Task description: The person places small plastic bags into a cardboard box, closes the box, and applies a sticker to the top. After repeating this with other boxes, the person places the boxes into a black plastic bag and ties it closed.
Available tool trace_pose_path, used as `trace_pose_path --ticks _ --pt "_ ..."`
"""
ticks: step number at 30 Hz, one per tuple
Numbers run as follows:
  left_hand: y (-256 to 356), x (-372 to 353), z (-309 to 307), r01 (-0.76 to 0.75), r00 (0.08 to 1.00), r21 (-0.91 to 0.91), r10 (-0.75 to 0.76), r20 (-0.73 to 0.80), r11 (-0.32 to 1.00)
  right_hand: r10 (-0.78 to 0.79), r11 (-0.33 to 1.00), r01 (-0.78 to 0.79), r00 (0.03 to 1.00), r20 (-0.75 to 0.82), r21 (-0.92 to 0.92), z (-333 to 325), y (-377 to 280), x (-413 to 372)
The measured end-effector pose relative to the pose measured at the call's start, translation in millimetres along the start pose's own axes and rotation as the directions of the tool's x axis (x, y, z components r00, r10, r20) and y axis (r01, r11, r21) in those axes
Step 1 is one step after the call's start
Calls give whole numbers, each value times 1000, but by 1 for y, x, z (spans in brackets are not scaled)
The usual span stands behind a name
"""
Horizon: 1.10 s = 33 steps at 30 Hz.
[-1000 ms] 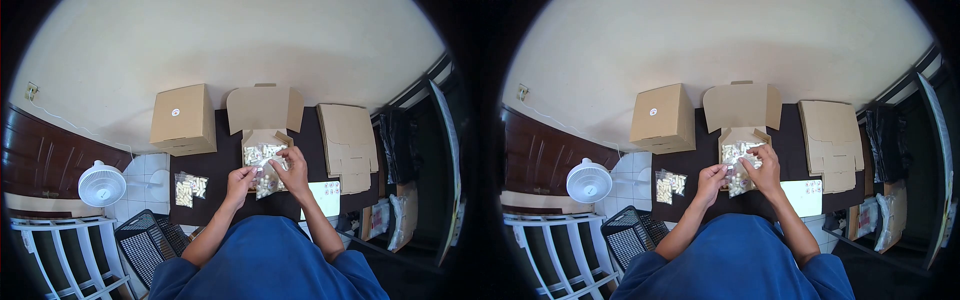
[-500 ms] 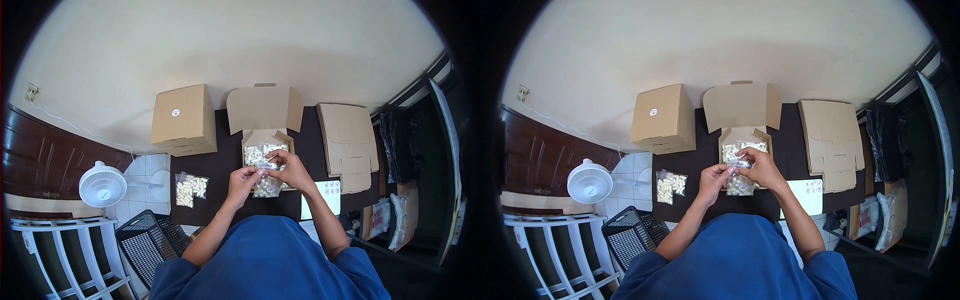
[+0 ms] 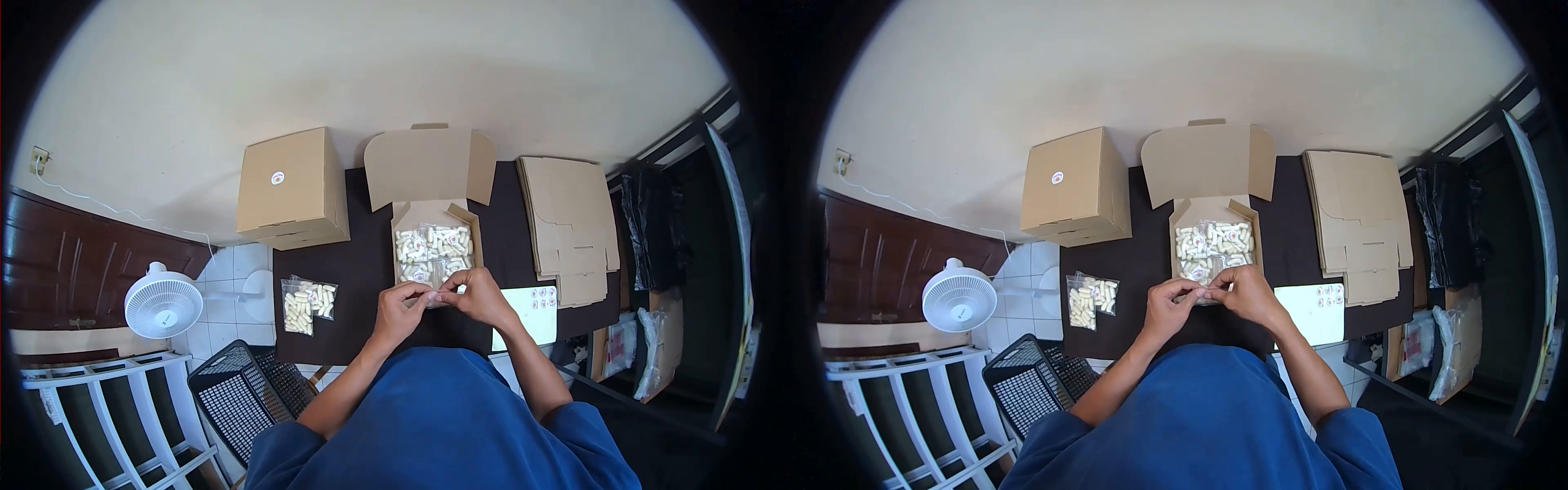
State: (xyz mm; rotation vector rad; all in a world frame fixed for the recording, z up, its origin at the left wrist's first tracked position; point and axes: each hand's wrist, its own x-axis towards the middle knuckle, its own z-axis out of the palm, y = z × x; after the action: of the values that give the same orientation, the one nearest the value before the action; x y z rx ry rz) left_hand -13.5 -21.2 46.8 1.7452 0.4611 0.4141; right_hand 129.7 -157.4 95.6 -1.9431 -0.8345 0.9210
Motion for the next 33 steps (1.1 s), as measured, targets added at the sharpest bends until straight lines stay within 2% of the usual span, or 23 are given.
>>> trace_pose_path --ticks 3,6,7,8,9,10,11,12,13,15,16,17,18,20,21,22,24,26,27,28,30,33 --pt "0 3 2 -59 998 48 61 -35 997 19 998 -19 1000 -6 52 0 12 1" --pt "-19 15 8 104 975 -275 -152 -160 956 -7 994 16 997 -77 111 -11 27 4" --pt "-21 22 2 113 981 -171 -138 -138 979 2 995 8 994 -105 96 -18 26 7" --pt "-23 28 6 126 977 -224 -159 -139 966 9 997 2 991 -130 81 -24 23 10" --pt "-28 33 12 136 973 -276 -180 -143 952 115 992 -109 988 -103 60 -30 15 14" --pt "-30 39 16 143 969 -325 -199 -147 935 93 989 -78 988 -119 127 -30 23 23" --pt "-32 45 19 281 938 -440 -340 -60 853 72 980 -45 988 -139 194 -27 40 34" --pt "-39 51 24 296 929 -435 -362 -75 850 54 966 -11 985 -161 259 -21 59 45" --pt "-51 57 29 309 920 -432 -382 -91 847 14 909 41 992 -127 415 -16 76 56" --pt "-55 63 29 384 886 -444 -458 -69 810 40 860 8 996 -83 511 -4 86 66" --pt "-63 64 28 318 914 -372 -386 -125 872 52 831 -10 997 -60 557 2 94 72" --pt "-73 64 26 251 935 -293 -310 -173 923 54 848 1 995 -88 531 9 108 80" --pt "-81 63 23 184 950 -208 -228 -214 961 106 866 -59 992 -67 497 13 113 83" --pt "-57 59 4 157 924 -213 -220 -314 964 208 887 -176 978 -29 426 23 115 89" --pt "-48 58 -8 143 907 -214 -214 -362 966 272 910 -246 962 -32 334 31 115 90" --pt "-55 54 -21 158 904 -197 -222 -365 968 223 974 -216 964 -144 61 42 113 90" --pt "-76 42 -49 116 891 -63 -132 -435 991 115 977 -156 959 -260 -143 49 104 80" --pt "-90 24 -83 127 861 81 -69 -505 989 49 946 -144 949 -311 -290 53 90 67" --pt "-93 13 -103 191 861 251 -39 -508 949 17 922 -145 942 -336 -360 54 87 61" --pt "-96 2 -123 246 864 412 -6 -503 877 74 931 -173 952 -296 -322 56 91 59" --pt "-120 -22 -154 401 837 717 91 -540 570 182 941 -232 961 -209 -248 59 100 59" --pt "-140 -47 -179 627 757 701 -52 -652 340 168 969 -195 970 -173 -150 67 94 59"
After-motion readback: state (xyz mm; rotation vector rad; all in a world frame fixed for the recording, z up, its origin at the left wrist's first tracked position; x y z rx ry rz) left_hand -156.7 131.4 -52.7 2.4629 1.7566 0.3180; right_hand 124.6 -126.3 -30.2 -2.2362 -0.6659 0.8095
